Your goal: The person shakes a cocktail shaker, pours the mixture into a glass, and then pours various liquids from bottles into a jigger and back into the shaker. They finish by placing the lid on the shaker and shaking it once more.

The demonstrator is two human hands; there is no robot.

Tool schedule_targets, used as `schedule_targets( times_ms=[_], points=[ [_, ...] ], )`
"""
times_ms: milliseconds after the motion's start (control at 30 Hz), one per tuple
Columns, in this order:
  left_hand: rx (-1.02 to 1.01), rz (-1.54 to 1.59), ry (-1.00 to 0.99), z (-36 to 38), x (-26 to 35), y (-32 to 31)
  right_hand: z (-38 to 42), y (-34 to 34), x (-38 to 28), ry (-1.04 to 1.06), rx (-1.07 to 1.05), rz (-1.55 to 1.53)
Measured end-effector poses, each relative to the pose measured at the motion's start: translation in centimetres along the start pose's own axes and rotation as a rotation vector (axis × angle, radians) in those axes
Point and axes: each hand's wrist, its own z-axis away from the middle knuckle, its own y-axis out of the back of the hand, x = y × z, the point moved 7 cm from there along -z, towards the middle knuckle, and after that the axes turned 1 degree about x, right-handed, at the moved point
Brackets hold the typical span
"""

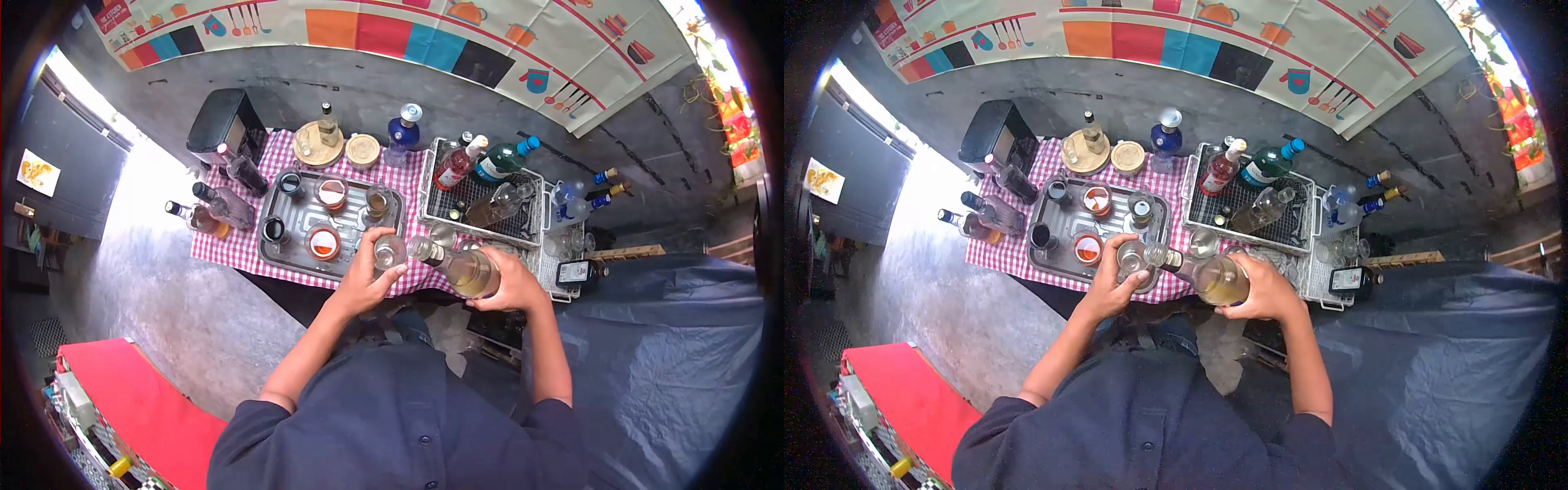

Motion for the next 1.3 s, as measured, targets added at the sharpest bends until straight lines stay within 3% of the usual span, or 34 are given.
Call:
schedule_targets(
  times_ms=[133,400,633,933,1300],
  points=[
    [-0.010,-0.227,-0.179,0.2,1.7,2.3,-0.4,-0.2,-2.7,0.002,-0.025,0.055],
    [-0.016,-0.241,-0.264,0.4,4.5,5.0,-0.4,0.3,-5.7,0.005,-0.043,0.138],
    [-0.026,-0.217,-0.179,0.4,5.5,5.9,-0.7,0.8,-7.4,0.040,-0.061,0.192],
    [-0.055,-0.301,-0.258,0.5,6.5,5.9,-0.5,1.7,-8.3,0.021,-0.080,0.222],
    [-0.107,-0.308,-0.217,0.2,6.3,5.5,-0.2,2.5,-8.7,0.033,-0.115,0.241]
  ],
)
